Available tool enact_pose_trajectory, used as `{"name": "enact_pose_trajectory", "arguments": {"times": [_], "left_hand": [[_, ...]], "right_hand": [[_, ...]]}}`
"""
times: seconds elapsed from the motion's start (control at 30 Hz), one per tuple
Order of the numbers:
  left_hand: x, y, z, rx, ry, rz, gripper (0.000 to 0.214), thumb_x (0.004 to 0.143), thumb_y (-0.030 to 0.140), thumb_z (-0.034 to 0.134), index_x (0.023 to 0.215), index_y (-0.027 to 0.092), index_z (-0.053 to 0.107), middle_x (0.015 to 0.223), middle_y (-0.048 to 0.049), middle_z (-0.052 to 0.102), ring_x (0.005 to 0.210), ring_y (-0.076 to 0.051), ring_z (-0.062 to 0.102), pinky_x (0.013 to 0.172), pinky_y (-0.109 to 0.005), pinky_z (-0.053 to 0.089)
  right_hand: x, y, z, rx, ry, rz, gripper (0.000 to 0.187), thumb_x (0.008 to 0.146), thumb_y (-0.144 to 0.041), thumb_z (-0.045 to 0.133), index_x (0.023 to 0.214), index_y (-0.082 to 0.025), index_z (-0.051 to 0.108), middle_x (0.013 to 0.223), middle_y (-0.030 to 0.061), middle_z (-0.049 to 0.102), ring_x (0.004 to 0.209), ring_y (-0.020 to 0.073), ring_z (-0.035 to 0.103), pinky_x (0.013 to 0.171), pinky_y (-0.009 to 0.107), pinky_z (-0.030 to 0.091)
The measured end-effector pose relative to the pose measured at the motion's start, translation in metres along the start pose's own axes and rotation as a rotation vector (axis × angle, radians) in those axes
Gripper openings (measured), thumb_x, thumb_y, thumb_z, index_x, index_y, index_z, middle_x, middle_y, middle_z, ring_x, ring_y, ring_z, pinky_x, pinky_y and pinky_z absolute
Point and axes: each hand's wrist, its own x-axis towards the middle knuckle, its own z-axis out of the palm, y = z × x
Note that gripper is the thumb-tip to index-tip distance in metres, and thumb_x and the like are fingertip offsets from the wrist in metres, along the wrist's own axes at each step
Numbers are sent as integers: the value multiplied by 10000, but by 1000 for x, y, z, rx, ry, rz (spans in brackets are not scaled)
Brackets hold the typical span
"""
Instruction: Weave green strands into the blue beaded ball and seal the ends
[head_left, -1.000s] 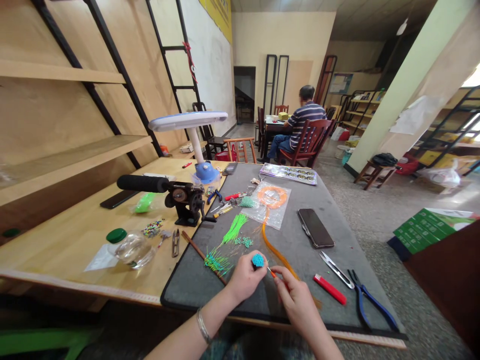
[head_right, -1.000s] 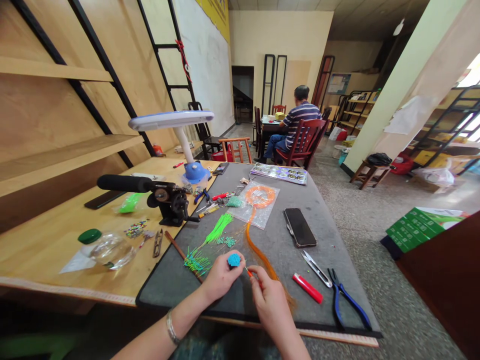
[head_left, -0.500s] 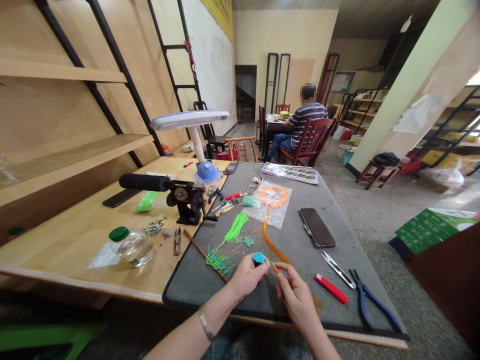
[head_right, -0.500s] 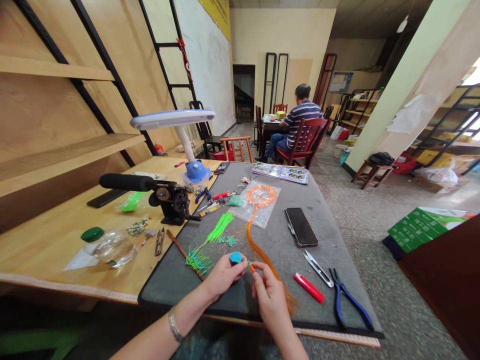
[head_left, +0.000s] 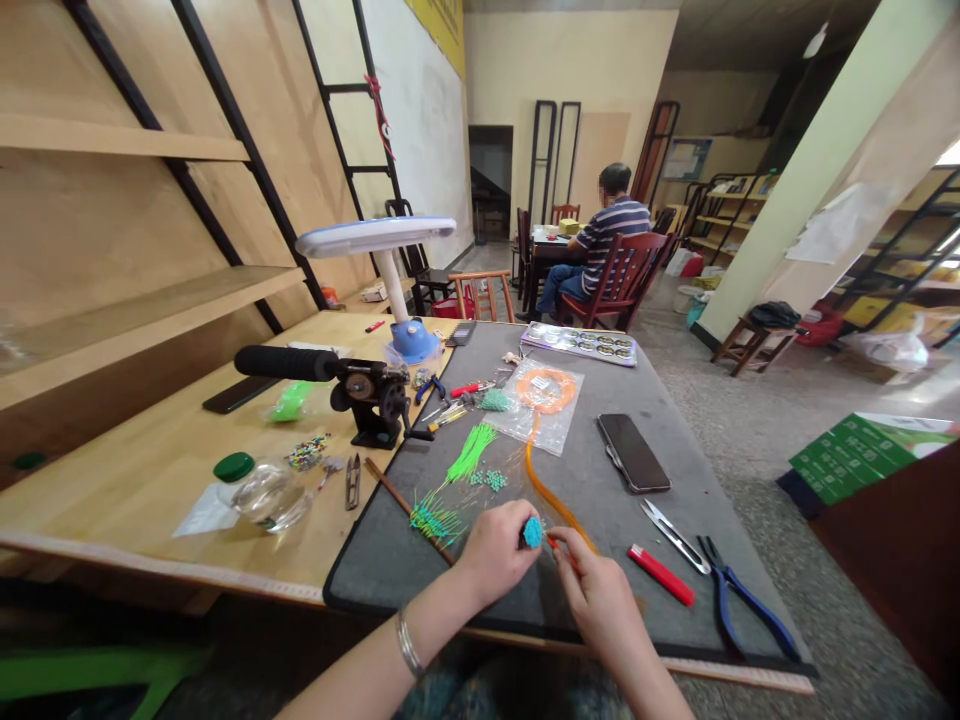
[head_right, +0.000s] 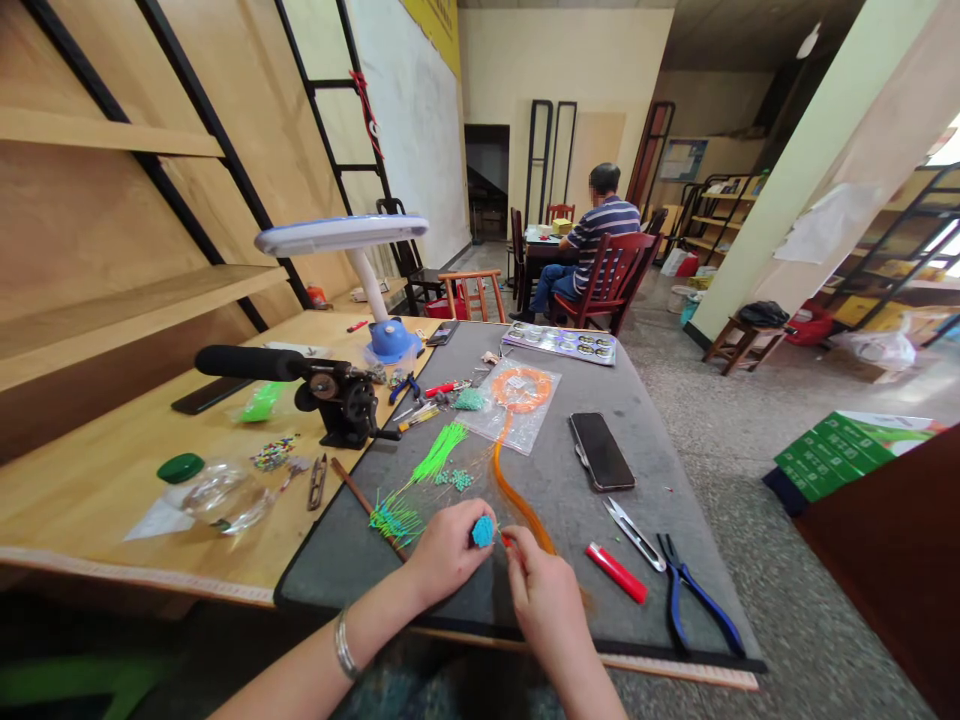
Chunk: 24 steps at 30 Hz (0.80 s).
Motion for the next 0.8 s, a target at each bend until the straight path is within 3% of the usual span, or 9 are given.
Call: {"name": "enact_pose_trajectory", "arguments": {"times": [0.1, 0.23, 0.43, 0.8], "left_hand": [[-5, 1, 6, -29, 31, -7, 50, 719, 143, 551, 754, 172, 572, 714, -22, 601, 681, -164, 522, 636, -265, 355], [-5, -4, 13, -313, 67, -120, 112, 784, 225, 538, 688, 166, 539, 622, 6, 537, 603, -132, 478, 594, -245, 362], [-1, -9, 16, -725, -49, -330, 219, 774, 352, 572, 698, 157, 509, 558, 43, 470, 458, -73, 348, 459, -211, 271], [-2, -8, 13, -761, -110, -313, 281, 741, 396, 625, 666, 157, 497, 548, 48, 450, 461, -66, 333, 459, -213, 254]], "right_hand": [[-1, 2, 12, 32, 57, 21, 288, 934, -323, 338, 1018, -218, 593, 692, 29, 700, 595, 183, 669, 546, 215, 415], [-4, 6, 24, 81, 148, 53, 319, 937, -403, 331, 852, -212, 572, 635, 24, 666, 550, 176, 646, 521, 218, 403], [-6, 9, 25, 158, 139, 51, 344, 937, -448, 346, 834, -208, 570, 617, 4, 638, 511, 146, 586, 517, 207, 383], [-7, 10, 15, 193, 77, 27, 329, 931, -441, 367, 829, -206, 573, 595, -2, 609, 516, 141, 552, 526, 201, 366]]}}
